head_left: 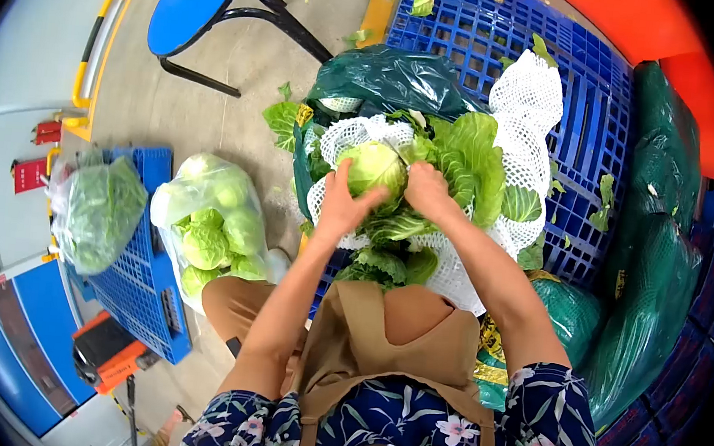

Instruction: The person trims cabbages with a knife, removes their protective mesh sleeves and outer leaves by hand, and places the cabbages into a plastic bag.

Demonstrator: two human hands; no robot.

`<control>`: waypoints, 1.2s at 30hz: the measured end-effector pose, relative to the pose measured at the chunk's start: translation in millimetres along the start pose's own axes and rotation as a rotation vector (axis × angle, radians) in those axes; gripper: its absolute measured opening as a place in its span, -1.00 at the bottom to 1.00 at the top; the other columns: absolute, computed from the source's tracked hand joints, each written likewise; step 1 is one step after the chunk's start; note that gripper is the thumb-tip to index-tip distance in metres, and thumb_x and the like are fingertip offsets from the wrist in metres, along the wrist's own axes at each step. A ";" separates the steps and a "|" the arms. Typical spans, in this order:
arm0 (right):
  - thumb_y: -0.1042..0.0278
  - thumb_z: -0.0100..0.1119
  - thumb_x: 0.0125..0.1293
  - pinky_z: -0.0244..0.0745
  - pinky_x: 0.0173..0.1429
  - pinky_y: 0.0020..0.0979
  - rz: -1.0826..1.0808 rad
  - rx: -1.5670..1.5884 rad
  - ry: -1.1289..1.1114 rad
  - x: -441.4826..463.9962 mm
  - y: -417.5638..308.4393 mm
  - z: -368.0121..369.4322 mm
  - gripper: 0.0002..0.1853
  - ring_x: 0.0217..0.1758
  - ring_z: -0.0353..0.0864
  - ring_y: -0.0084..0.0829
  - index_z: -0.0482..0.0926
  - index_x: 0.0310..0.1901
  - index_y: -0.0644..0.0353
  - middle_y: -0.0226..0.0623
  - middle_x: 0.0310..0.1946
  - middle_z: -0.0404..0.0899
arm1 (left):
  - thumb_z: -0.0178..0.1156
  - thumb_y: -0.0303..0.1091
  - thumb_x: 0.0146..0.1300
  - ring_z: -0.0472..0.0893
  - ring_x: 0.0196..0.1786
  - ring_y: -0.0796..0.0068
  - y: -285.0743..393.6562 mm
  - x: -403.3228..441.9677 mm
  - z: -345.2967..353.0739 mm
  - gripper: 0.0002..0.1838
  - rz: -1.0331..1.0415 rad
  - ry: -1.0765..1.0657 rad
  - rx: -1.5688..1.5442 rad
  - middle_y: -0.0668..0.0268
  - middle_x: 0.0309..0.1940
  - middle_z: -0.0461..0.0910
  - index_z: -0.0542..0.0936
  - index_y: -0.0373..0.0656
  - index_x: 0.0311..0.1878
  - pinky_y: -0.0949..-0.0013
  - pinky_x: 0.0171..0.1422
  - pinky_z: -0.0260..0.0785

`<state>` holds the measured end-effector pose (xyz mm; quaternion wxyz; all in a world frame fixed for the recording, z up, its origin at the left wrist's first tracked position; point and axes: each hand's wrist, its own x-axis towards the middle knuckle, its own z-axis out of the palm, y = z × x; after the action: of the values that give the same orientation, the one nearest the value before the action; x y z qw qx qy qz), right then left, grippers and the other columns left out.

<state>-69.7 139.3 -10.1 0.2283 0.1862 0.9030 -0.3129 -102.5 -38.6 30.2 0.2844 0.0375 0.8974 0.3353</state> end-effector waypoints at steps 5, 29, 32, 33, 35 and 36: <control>0.59 0.16 0.13 0.64 -0.18 -0.17 0.072 -0.029 0.017 -22.7 -11.6 12.3 -0.90 -0.16 0.68 0.01 0.55 -0.30 0.42 0.21 -0.29 0.60 | 0.43 -0.05 0.03 0.42 0.12 -0.24 -16.8 -1.7 11.2 0.01 0.187 0.051 0.162 -0.24 0.24 0.12 0.05 -0.06 0.46 0.02 0.14 0.37; 0.58 0.26 0.04 0.65 -0.29 -0.30 -0.229 -0.364 0.072 6.8 12.9 32.6 -0.74 -0.24 0.68 -0.17 0.52 -0.19 0.42 0.05 -0.32 0.60 | 0.43 0.03 -0.01 0.46 0.17 -0.14 -41.1 26.3 -14.0 -0.07 0.109 0.000 0.144 -0.31 0.13 0.39 0.30 -0.24 0.36 0.09 0.18 0.37; 0.55 0.27 0.08 0.65 -0.30 -0.40 -0.197 -0.733 -0.054 41.9 15.5 21.5 -0.70 -0.21 0.69 -0.25 0.56 -0.11 0.42 0.04 -0.23 0.61 | 0.43 -0.02 0.01 0.51 0.16 -0.05 -28.9 29.8 -19.9 -0.13 0.084 0.045 0.208 -0.21 0.09 0.49 0.34 -0.25 0.33 0.13 0.20 0.37; 0.54 0.26 0.09 0.65 -0.27 -0.36 -0.204 -0.654 -0.027 39.3 10.6 10.5 -0.71 -0.18 0.69 -0.23 0.56 -0.12 0.40 0.05 -0.22 0.62 | 0.44 -0.05 0.01 0.53 0.15 -0.02 -24.3 25.1 -22.6 -0.15 0.092 0.051 0.231 -0.17 0.08 0.52 0.35 -0.25 0.33 0.15 0.21 0.37; 0.52 0.22 0.11 0.64 -0.21 -0.28 -0.204 -0.494 -0.023 14.2 7.3 -7.7 -0.73 -0.13 0.70 -0.19 0.57 -0.12 0.35 0.08 -0.21 0.62 | 0.46 -0.16 -0.02 0.57 0.12 0.06 -13.9 17.4 -25.5 -0.18 0.031 0.079 0.213 -0.10 0.06 0.56 0.38 -0.28 0.30 0.18 0.18 0.40; 0.52 0.14 0.14 0.62 -0.12 -0.18 -0.109 -0.178 0.073 12.1 10.4 -11.0 -0.77 -0.07 0.66 -0.06 0.54 -0.14 0.36 0.05 -0.24 0.63 | 0.47 -0.18 -0.03 0.58 0.11 0.06 -13.1 16.0 -26.2 -0.20 0.018 0.088 0.204 -0.10 0.06 0.56 0.39 -0.28 0.29 0.18 0.17 0.41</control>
<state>-78.0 156.5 -13.8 0.1936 0.1273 0.9437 -0.2363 -128.3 -59.8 30.4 0.2363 0.0597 0.9381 0.2461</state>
